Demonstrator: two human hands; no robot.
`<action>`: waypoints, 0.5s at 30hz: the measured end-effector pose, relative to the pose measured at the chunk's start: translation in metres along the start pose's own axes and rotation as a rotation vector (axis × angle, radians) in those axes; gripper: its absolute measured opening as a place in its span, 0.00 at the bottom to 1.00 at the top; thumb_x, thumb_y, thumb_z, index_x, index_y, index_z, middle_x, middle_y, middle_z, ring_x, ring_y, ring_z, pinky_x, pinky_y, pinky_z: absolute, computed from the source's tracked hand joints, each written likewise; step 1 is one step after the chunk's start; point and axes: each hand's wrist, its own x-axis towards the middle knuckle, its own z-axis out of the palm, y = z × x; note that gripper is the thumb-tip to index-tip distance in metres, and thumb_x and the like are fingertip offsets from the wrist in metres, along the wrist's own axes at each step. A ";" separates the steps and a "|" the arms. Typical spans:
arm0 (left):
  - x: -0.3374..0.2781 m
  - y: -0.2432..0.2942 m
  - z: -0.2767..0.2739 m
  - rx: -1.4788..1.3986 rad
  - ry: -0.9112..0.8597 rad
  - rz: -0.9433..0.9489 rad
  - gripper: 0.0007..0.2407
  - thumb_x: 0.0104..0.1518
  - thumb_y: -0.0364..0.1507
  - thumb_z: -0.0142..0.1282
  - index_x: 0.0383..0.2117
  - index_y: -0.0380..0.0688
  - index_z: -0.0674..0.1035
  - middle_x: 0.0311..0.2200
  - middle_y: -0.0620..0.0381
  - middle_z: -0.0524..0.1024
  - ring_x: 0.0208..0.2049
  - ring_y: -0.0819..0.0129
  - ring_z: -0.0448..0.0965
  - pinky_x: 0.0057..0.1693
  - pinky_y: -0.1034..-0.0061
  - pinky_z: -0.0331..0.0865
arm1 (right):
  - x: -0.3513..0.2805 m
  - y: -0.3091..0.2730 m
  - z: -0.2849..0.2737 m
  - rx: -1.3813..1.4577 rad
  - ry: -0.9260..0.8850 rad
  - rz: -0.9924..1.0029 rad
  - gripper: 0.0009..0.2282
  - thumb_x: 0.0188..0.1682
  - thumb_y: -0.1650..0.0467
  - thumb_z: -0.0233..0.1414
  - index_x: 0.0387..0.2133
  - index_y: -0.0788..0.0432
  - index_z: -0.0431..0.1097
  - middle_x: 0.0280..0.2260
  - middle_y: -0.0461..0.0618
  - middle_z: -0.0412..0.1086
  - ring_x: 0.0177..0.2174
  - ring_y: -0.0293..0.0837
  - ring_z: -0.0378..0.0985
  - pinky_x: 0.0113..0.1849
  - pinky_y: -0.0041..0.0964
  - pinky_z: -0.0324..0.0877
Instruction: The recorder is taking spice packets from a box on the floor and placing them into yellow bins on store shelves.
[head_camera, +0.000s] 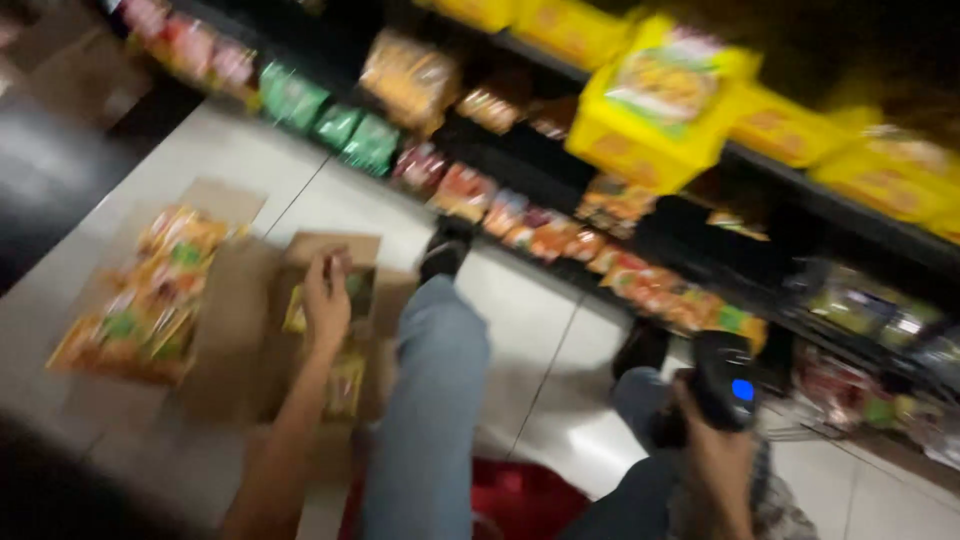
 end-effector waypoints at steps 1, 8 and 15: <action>-0.025 -0.058 -0.025 0.107 0.042 -0.037 0.11 0.72 0.31 0.47 0.47 0.35 0.77 0.41 0.48 0.79 0.44 0.61 0.78 0.49 0.69 0.72 | 0.001 0.000 0.000 0.084 -0.009 -0.055 0.12 0.47 0.69 0.62 0.42 0.61 0.75 0.35 0.45 0.73 0.33 0.38 0.73 0.36 0.35 0.68; -0.181 -0.245 -0.102 0.509 0.062 -0.363 0.14 0.61 0.31 0.53 0.47 0.31 0.76 0.37 0.38 0.80 0.37 0.46 0.81 0.46 0.58 0.74 | 0.015 0.011 0.013 0.127 -0.180 -0.132 0.07 0.54 0.73 0.60 0.42 0.63 0.72 0.34 0.48 0.72 0.35 0.40 0.75 0.39 0.34 0.70; -0.202 -0.301 -0.067 0.482 0.024 -0.373 0.17 0.61 0.30 0.57 0.53 0.33 0.71 0.42 0.34 0.77 0.45 0.40 0.77 0.51 0.54 0.71 | 0.091 0.113 -0.004 -0.030 -0.248 -0.128 0.06 0.61 0.72 0.55 0.41 0.64 0.67 0.34 0.50 0.71 0.32 0.42 0.75 0.40 0.36 0.72</action>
